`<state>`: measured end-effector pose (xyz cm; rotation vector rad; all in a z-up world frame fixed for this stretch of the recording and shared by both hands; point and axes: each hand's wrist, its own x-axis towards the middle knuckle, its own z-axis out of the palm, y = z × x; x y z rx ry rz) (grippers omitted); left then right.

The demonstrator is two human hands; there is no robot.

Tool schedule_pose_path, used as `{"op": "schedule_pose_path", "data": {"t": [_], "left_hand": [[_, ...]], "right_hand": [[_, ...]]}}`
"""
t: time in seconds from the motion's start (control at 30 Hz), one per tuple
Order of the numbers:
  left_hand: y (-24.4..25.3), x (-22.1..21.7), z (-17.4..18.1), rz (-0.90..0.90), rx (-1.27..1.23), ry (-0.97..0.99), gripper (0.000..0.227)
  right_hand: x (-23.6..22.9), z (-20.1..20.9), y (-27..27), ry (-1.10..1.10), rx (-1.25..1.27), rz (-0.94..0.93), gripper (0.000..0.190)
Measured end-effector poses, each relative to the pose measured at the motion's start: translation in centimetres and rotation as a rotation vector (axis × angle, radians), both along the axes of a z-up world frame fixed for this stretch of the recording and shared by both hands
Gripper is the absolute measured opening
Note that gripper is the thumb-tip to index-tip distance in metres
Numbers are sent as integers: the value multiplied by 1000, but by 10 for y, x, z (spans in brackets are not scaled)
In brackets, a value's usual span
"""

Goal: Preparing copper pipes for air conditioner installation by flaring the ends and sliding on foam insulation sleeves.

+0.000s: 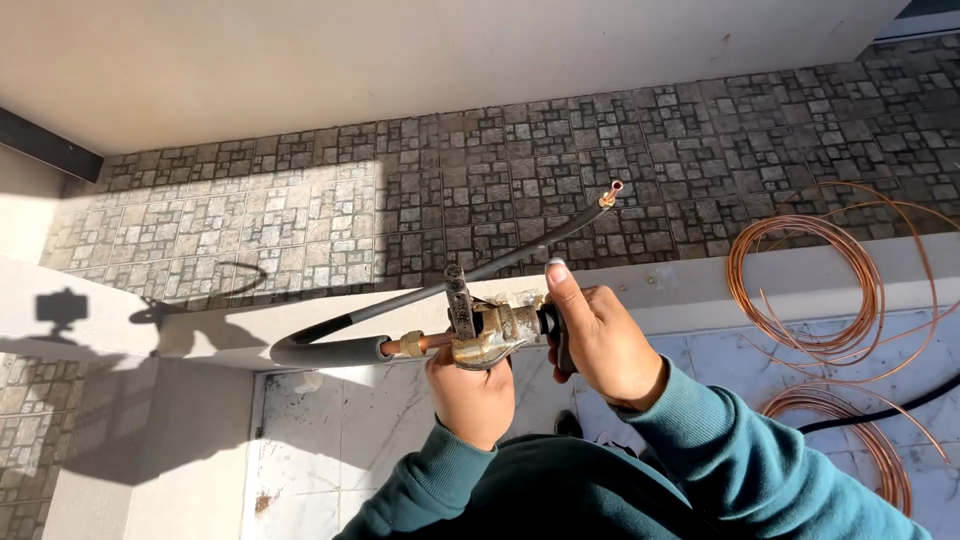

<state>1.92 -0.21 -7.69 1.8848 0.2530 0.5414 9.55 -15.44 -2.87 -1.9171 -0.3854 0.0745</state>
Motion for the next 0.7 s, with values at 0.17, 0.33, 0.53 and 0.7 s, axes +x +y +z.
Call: {"op": "schedule_pose_path", "data": {"t": [0.17, 0.33, 0.53, 0.7], "left_hand": [[7, -4, -9, -66, 200, -110, 27], [7, -22, 19, -117, 124, -86, 29], [10, -32, 68, -107, 106, 45, 15], [8, -30, 73, -130, -12, 78, 13]], "right_hand": [[-3, -66, -30, 480, 134, 50, 78], [6, 13, -25, -567, -8, 182, 81], [45, 23, -23, -1418, -50, 425, 75], [53, 43, -12, -1529, 79, 576, 24]]}}
